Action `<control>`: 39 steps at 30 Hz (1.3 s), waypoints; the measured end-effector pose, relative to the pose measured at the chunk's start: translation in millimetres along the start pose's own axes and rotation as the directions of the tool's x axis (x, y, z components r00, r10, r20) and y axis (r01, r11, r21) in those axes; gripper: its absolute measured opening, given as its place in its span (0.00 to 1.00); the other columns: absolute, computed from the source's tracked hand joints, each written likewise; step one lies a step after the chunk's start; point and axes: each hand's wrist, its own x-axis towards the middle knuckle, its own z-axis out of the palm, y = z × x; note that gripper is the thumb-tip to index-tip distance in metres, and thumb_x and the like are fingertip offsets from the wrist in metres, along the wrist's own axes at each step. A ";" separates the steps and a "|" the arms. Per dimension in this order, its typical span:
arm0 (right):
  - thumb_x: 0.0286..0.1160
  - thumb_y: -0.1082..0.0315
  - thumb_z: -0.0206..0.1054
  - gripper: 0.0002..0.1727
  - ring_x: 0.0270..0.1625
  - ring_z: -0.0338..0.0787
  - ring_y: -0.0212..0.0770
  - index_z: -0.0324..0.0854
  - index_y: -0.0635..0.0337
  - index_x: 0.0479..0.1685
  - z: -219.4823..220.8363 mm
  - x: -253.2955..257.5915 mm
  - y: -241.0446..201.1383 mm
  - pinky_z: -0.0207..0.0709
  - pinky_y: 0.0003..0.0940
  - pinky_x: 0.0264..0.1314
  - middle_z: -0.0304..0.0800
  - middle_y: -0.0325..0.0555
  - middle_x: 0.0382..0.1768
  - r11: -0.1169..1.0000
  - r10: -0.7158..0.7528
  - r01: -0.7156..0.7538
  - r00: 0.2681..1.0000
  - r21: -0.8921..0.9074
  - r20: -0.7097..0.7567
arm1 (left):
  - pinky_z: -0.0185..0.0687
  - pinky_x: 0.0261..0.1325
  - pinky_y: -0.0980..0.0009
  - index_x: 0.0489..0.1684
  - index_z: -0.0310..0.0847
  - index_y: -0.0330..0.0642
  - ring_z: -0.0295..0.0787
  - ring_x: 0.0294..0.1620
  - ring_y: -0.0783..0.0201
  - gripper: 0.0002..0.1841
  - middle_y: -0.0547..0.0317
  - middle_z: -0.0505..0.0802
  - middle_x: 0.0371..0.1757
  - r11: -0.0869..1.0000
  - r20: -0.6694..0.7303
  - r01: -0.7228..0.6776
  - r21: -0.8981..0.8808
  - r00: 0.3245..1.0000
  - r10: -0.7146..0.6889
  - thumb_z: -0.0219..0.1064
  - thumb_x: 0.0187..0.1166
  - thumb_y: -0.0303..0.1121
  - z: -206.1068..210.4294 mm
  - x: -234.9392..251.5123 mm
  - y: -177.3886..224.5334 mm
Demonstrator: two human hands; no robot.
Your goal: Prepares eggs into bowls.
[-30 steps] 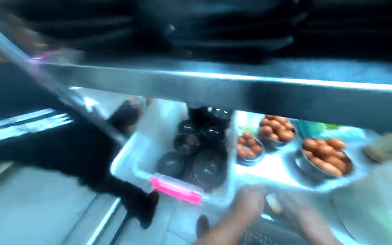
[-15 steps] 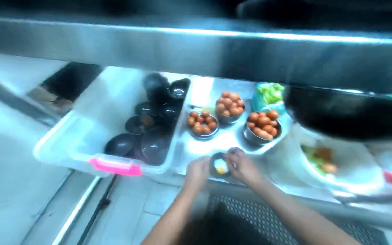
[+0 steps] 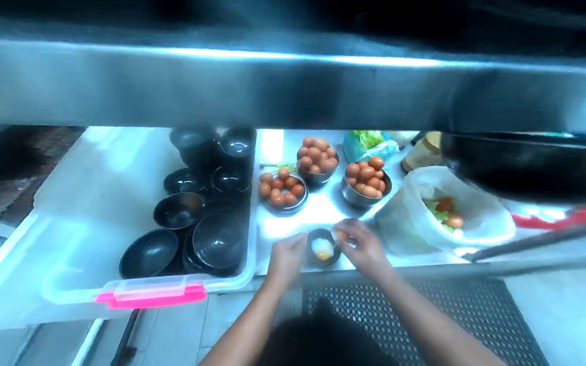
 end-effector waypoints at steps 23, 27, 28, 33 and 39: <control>0.82 0.67 0.62 0.26 0.49 0.93 0.48 0.74 0.62 0.80 33.9 -23.8 -30.2 0.90 0.46 0.52 0.90 0.55 0.55 0.523 0.348 -0.490 0.870 0.697 0.350 | 0.94 0.56 0.59 0.60 0.87 0.28 0.96 0.49 0.54 0.12 0.43 0.95 0.52 0.790 0.137 0.247 -0.562 0.969 -0.206 0.62 0.85 0.24 4.8 20.7 10.8; 0.78 0.69 0.66 0.33 0.50 0.93 0.48 0.68 0.58 0.86 44.7 -28.9 -35.6 0.90 0.47 0.52 0.91 0.53 0.56 0.560 0.247 -0.478 0.876 0.677 0.414 | 0.94 0.53 0.59 0.60 0.87 0.29 0.95 0.46 0.54 0.13 0.43 0.95 0.50 0.816 0.134 0.244 -0.524 0.970 -0.204 0.61 0.86 0.25 10.2 23.3 19.4; 0.77 0.68 0.66 0.34 0.49 0.93 0.47 0.67 0.57 0.87 45.6 -29.4 -34.7 0.90 0.47 0.52 0.91 0.53 0.55 0.570 0.234 -0.471 0.878 0.673 0.417 | 0.94 0.52 0.60 0.59 0.88 0.29 0.95 0.45 0.55 0.12 0.43 0.95 0.49 0.820 0.129 0.240 -0.520 0.971 -0.203 0.61 0.86 0.24 11.7 23.9 21.3; 0.76 0.67 0.69 0.37 0.48 0.93 0.48 0.64 0.54 0.88 47.1 -28.3 -26.1 0.90 0.48 0.51 0.91 0.52 0.54 0.624 0.189 -0.425 0.897 0.656 0.400 | 0.94 0.53 0.60 0.57 0.88 0.27 0.95 0.45 0.55 0.12 0.42 0.95 0.49 0.835 0.109 0.231 -0.500 0.973 -0.204 0.61 0.85 0.22 15.4 29.0 28.5; 0.74 0.68 0.71 0.36 0.45 0.93 0.45 0.65 0.55 0.85 42.4 -26.1 -20.0 0.90 0.46 0.50 0.91 0.50 0.51 0.703 0.169 -0.399 0.898 0.588 0.406 | 0.94 0.50 0.62 0.54 0.88 0.26 0.95 0.42 0.56 0.11 0.42 0.95 0.46 0.879 0.116 0.238 -0.413 0.971 -0.208 0.61 0.85 0.20 19.4 29.5 35.2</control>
